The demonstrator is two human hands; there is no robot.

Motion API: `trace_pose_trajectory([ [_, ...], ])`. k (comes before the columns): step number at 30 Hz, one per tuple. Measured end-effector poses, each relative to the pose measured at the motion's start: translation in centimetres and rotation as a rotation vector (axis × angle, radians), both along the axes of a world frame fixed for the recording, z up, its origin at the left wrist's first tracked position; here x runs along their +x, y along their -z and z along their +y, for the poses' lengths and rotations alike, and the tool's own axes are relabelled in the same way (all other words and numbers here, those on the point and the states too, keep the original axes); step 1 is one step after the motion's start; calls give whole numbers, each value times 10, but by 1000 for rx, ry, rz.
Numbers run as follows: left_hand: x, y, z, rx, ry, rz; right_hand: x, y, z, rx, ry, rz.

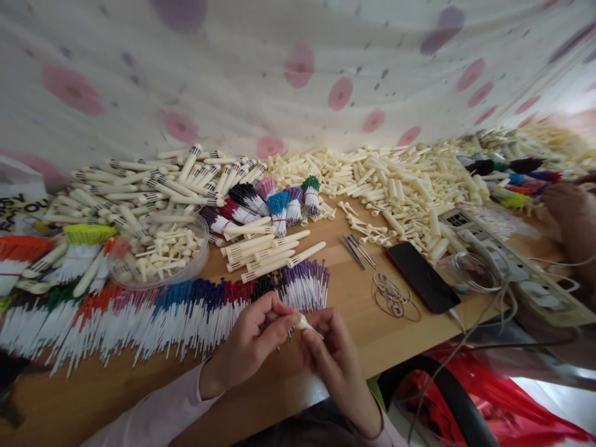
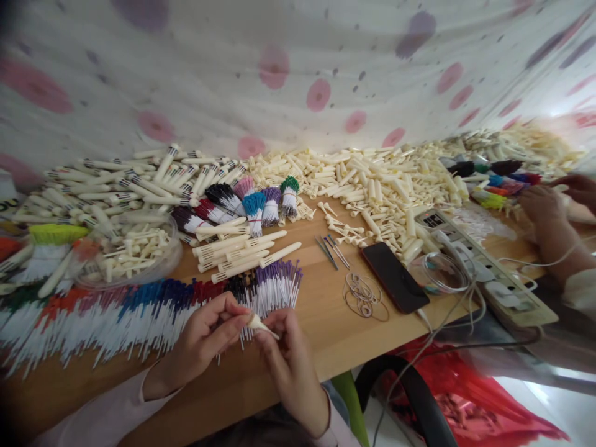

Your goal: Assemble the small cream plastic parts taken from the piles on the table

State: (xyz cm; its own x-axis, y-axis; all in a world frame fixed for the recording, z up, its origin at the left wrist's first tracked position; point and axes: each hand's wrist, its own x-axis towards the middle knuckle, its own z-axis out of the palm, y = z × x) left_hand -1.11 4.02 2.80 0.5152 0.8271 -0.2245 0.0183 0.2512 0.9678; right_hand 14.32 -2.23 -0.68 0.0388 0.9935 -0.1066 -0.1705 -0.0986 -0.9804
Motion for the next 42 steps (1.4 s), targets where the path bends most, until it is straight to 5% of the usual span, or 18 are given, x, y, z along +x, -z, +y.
trace_pose_trajectory([
  [7,2,-2,-2,12,67,-23,-1,4,0,-54,4,-68],
  [12,0,-1,-2,3,47,-9,3,1,-4,140,12,-261],
  [15,-1,-2,-2,2,76,-22,1,-1,-3,15,-48,5],
  [19,-1,-3,-1,-5,85,-55,-3,-1,-3,-247,-304,481],
  [24,-1,-1,-1,-28,83,-75,-5,-5,-10,-51,-16,145],
  [26,-2,-1,-2,-16,103,-79,-4,-6,-9,-69,0,222],
  [31,-2,0,0,-21,146,-114,2,-1,3,-346,-570,936],
  [33,0,3,1,-44,185,-151,0,2,5,-327,-581,1011],
  [37,4,13,2,-55,293,-149,-5,4,2,-166,-239,648],
  [42,3,10,4,130,301,64,24,-9,-4,116,-235,-332],
])
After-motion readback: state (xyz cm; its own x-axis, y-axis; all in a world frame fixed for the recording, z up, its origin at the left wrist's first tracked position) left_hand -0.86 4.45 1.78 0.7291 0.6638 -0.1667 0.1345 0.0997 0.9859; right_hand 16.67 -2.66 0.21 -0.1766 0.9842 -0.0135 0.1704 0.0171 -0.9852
